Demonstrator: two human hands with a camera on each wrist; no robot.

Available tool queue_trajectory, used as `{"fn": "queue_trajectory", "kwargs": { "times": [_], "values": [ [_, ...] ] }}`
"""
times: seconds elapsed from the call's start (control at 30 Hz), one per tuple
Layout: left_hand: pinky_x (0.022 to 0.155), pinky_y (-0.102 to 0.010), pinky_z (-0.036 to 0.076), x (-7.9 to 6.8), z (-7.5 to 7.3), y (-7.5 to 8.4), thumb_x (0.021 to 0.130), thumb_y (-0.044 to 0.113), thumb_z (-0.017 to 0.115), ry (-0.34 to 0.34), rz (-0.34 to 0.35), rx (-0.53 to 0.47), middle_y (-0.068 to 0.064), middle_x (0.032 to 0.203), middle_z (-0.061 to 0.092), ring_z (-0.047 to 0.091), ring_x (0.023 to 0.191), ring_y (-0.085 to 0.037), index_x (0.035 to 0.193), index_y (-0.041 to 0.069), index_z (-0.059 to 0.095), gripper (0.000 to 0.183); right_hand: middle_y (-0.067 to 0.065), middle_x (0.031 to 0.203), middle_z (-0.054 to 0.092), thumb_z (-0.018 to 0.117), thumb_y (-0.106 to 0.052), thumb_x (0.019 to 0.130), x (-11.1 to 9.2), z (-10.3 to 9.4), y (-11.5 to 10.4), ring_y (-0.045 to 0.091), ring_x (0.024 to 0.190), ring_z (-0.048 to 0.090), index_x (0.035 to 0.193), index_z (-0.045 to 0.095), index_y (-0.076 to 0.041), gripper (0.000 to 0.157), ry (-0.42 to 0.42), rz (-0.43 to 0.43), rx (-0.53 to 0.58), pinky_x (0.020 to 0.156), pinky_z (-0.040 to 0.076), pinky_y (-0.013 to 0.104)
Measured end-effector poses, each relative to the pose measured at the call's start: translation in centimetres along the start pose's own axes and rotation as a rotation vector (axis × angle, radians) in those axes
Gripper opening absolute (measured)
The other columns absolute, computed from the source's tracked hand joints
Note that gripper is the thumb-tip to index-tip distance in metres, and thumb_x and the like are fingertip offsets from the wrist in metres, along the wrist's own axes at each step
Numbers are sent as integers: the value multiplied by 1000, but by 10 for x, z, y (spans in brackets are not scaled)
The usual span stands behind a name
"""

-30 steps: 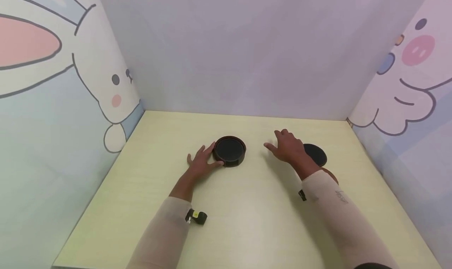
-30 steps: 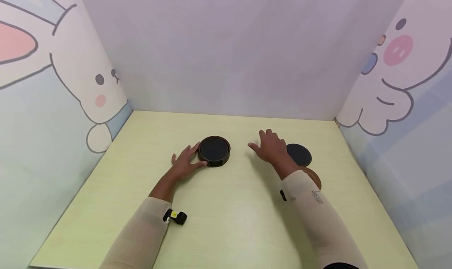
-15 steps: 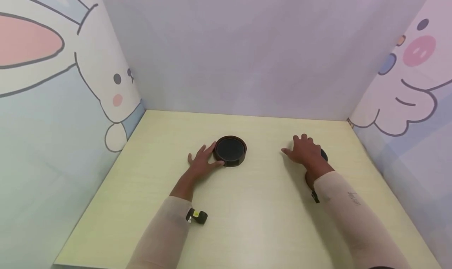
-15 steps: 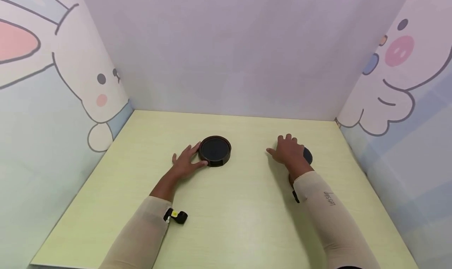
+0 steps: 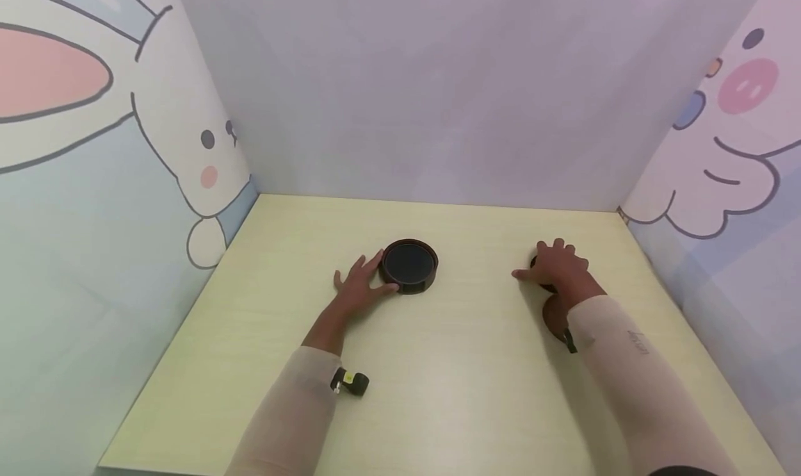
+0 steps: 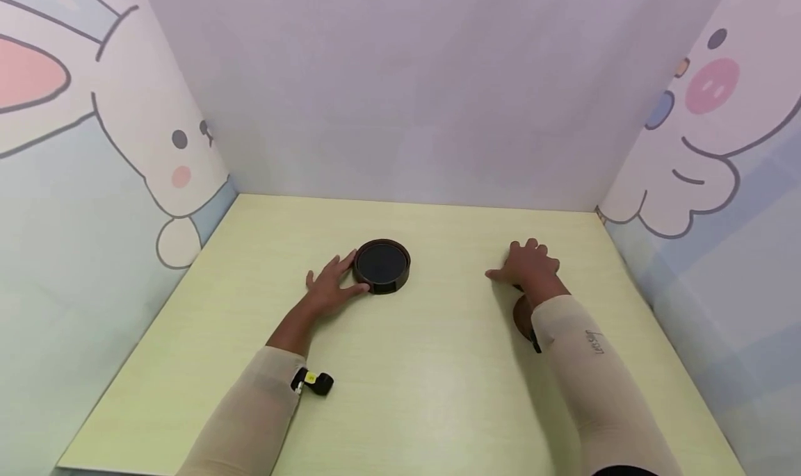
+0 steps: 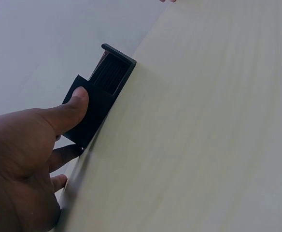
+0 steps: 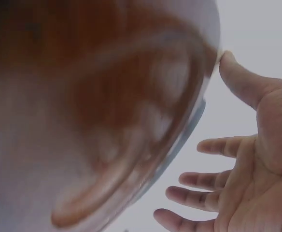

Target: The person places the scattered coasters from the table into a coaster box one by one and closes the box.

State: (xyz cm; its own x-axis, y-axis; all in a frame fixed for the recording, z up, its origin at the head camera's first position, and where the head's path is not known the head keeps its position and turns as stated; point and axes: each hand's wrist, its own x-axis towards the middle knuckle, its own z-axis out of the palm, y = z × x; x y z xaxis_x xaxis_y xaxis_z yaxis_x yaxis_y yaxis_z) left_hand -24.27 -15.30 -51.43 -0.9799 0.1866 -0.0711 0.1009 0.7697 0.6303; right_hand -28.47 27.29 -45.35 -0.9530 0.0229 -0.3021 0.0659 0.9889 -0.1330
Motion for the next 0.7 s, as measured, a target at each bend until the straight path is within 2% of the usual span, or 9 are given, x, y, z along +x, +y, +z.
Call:
{"fn": "queue_trajectory", "kwargs": {
  "times": [0.2, 0.4, 0.7],
  "values": [
    [115, -72, -8, -1, 1, -3, 85, 68, 62, 6, -4, 0, -2, 163, 32, 15, 156, -29, 158, 40, 16, 91, 36, 130, 31, 63, -73, 79, 1, -3, 12, 57, 118, 32, 144, 31, 2, 104, -81, 39, 45, 85, 38, 72],
    [115, -71, -8, 0, 3, -4, 84, 69, 61, 15, 1, -2, -2, 163, 33, 16, 156, -29, 158, 41, 17, 91, 43, 128, 31, 64, -68, 82, 5, -6, 21, 65, 119, 35, 145, 26, 8, 105, -152, 13, 44, 93, 38, 72],
    [115, -71, -9, 1, 3, -2, 84, 68, 62, 14, 7, -8, 1, 163, 33, 15, 156, -28, 158, 40, 16, 91, 38, 123, 40, 71, -63, 80, 7, -13, 28, 55, 109, 46, 138, 37, 6, 96, -171, 2, 39, 85, 44, 63]
  ]
}}
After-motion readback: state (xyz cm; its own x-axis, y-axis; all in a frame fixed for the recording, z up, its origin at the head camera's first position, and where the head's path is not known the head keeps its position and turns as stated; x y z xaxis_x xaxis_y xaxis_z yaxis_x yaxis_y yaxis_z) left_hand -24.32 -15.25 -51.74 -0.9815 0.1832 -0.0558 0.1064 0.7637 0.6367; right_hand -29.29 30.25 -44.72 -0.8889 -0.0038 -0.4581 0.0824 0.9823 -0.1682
